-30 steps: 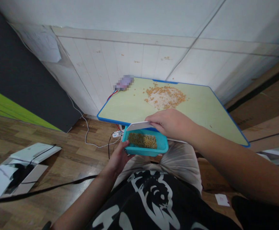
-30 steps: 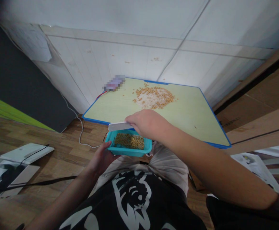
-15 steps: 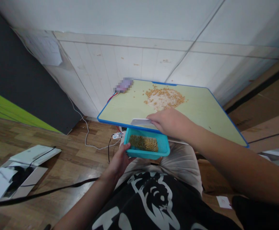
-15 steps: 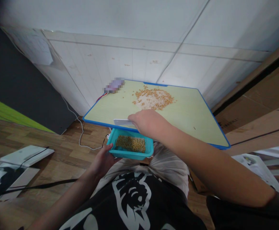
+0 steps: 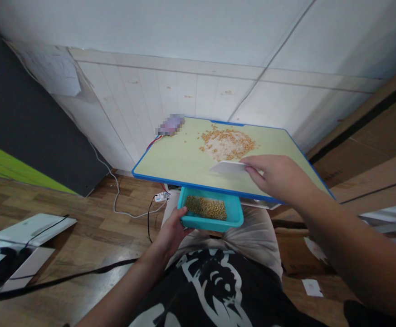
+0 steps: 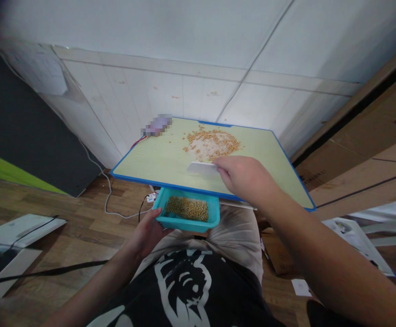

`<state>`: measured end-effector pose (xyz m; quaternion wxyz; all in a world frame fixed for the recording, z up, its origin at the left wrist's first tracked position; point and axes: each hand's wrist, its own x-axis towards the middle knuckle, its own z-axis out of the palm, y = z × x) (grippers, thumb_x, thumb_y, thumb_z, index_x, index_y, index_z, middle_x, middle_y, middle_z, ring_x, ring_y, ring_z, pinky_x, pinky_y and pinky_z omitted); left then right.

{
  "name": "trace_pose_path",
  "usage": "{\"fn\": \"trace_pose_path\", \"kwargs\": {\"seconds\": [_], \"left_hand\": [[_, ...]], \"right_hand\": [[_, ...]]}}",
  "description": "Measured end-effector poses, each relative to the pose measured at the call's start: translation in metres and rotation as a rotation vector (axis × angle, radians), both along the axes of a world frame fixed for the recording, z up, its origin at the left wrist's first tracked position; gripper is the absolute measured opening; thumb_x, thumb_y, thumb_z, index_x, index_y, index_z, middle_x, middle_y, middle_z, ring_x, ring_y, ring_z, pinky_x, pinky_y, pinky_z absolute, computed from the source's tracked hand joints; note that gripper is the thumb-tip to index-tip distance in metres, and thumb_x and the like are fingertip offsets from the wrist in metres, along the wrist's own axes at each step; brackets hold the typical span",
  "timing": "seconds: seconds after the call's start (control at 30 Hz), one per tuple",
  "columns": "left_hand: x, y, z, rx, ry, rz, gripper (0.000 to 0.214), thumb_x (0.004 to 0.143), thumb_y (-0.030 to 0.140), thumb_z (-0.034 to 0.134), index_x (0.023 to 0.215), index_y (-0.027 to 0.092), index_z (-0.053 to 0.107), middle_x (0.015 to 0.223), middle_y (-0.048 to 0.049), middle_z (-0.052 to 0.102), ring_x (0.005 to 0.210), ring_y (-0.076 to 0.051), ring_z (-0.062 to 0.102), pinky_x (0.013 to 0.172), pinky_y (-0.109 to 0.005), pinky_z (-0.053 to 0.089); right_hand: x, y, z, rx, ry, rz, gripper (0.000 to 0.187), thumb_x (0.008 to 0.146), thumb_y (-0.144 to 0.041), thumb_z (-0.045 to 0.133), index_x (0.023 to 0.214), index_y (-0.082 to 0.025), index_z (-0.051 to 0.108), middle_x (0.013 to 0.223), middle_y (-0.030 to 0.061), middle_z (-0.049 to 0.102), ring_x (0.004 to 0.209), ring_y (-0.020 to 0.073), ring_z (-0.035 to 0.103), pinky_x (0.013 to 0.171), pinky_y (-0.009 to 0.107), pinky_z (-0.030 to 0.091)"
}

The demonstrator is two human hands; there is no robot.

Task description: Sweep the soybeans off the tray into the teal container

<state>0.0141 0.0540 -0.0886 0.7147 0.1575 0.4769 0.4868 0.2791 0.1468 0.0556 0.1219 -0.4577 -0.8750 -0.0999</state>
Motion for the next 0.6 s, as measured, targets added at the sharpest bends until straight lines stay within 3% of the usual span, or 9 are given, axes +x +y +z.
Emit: {"fn": "trace_pose_path", "kwargs": {"seconds": [0.17,0.4,0.6], "left_hand": [[0.001,-0.001,-0.002,0.002,-0.028,-0.008,0.056,0.078,0.044,0.077,0.128,0.023,0.063,0.125,-0.0087,0.074,0.105,-0.026,0.069,0.081,-0.036,0.055],[0.001,-0.002,-0.007,0.010,-0.007,-0.027,0.051,0.080,0.044,0.075,0.126,0.025,0.063,0.131,-0.0089,0.073,0.118,-0.029,0.067,0.088,-0.039,0.056],[0.002,-0.002,-0.008,0.008,-0.018,-0.049,0.056,0.081,0.045,0.075,0.131,0.024,0.061,0.133,-0.0103,0.072,0.120,-0.030,0.067,0.089,-0.038,0.056]], "right_hand": [[0.029,0.030,0.007,-0.012,0.011,-0.214,0.032,0.095,-0.027,0.051,0.108,-0.021,0.079,0.099,0.0098,0.081,0.090,0.0287,0.073,0.080,0.038,0.052],[0.062,0.070,0.029,-0.076,0.086,-0.499,0.034,0.093,-0.024,0.052,0.119,-0.018,0.074,0.111,0.0157,0.077,0.100,0.0334,0.070,0.085,0.040,0.052],[0.101,0.112,0.036,-0.142,0.096,-0.668,0.037,0.093,-0.016,0.051,0.124,-0.012,0.070,0.119,0.0188,0.074,0.104,0.0286,0.067,0.083,0.034,0.050]]}}
